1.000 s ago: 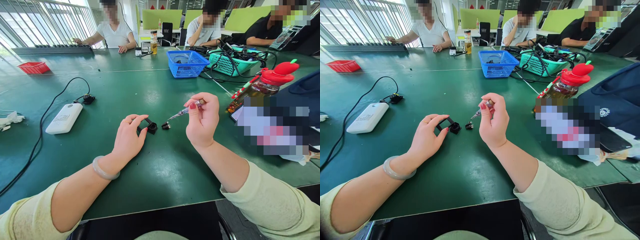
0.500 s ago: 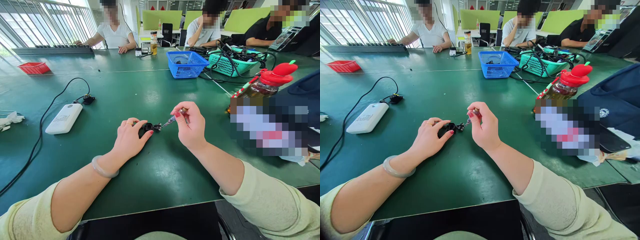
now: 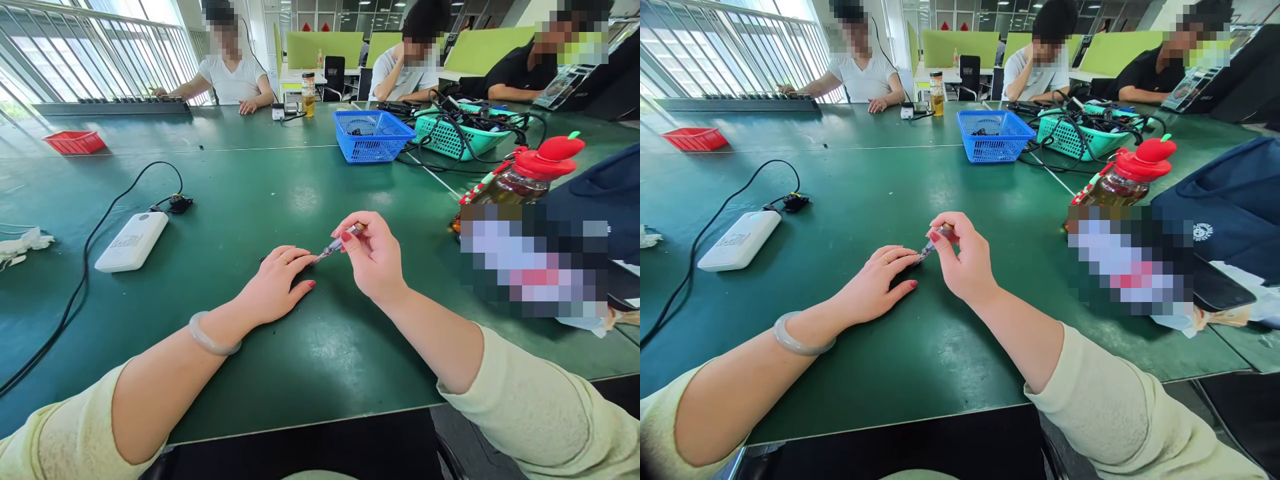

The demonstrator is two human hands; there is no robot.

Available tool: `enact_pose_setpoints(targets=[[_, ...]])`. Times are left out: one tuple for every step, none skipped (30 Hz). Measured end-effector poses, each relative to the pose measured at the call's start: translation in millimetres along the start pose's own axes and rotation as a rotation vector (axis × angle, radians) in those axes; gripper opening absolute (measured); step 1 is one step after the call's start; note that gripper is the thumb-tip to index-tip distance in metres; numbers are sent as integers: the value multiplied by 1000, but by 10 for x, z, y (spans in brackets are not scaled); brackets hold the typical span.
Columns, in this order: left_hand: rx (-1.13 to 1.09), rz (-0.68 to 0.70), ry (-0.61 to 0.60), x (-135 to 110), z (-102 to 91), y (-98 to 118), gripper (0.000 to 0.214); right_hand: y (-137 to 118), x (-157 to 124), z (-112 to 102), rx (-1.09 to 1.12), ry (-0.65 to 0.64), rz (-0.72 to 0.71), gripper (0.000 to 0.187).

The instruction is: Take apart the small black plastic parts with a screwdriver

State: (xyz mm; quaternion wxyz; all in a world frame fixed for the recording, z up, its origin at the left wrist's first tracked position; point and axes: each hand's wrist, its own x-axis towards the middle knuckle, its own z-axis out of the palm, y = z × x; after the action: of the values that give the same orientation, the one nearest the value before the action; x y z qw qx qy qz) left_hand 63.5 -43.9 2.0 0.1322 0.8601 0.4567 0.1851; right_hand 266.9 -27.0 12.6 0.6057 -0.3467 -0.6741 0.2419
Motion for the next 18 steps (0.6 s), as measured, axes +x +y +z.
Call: enact_pose_setpoints(targets=[[-4,-9,8,6,-8,-5,37,0,5,-7,14,29,2,12],[-13,-17,15,9,-18,-10,33,1,10,-15,29,61,2,13],[-24,-24,21,10,-30,-14,29,3,15,-21,41,90,1,13],[-37,-28,24,9,-43,-18,24,4,18,-26,49,111,-1,13],[-49,-30,25,6,-56,-24,20,5,18,-28,56,125,-4,13],[-59,-33,27,0,-69,-33,17,5,16,-28,60,131,-6,13],[-66,-38,30,-6,-82,-49,15,3,11,-25,62,130,-11,13],[-67,-48,35,-12,-96,-73,14,1,4,-21,65,126,-14,11],[-61,-63,42,-20,-111,-108,15,-2,-5,-16,65,113,-18,10],[-47,-84,52,-27,-130,-157,15,-4,-14,-11,59,94,-20,10],[-23,-113,65,-37,-155,-219,16,-7,-22,-7,45,82,-21,10],[13,-152,81,-50,-186,-295,17,-10,-28,-3,33,71,-24,10],[58,-199,98,-67,-225,-383,18,-11,-32,0,24,63,-25,10],[115,-260,112,-90,-271,-480,21,-12,-34,1,17,58,-24,10],[178,-326,117,-120,-324,-582,24,-11,-33,2,14,55,-25,9],[245,-404,124,-157,-384,-684,28,-10,-31,1,12,54,-24,9],[308,-484,128,-202,-446,-782,32,-8,-27,1,9,55,-22,9],[355,-545,115,-252,-511,-872,35,-6,-23,1,6,58,-21,9]])
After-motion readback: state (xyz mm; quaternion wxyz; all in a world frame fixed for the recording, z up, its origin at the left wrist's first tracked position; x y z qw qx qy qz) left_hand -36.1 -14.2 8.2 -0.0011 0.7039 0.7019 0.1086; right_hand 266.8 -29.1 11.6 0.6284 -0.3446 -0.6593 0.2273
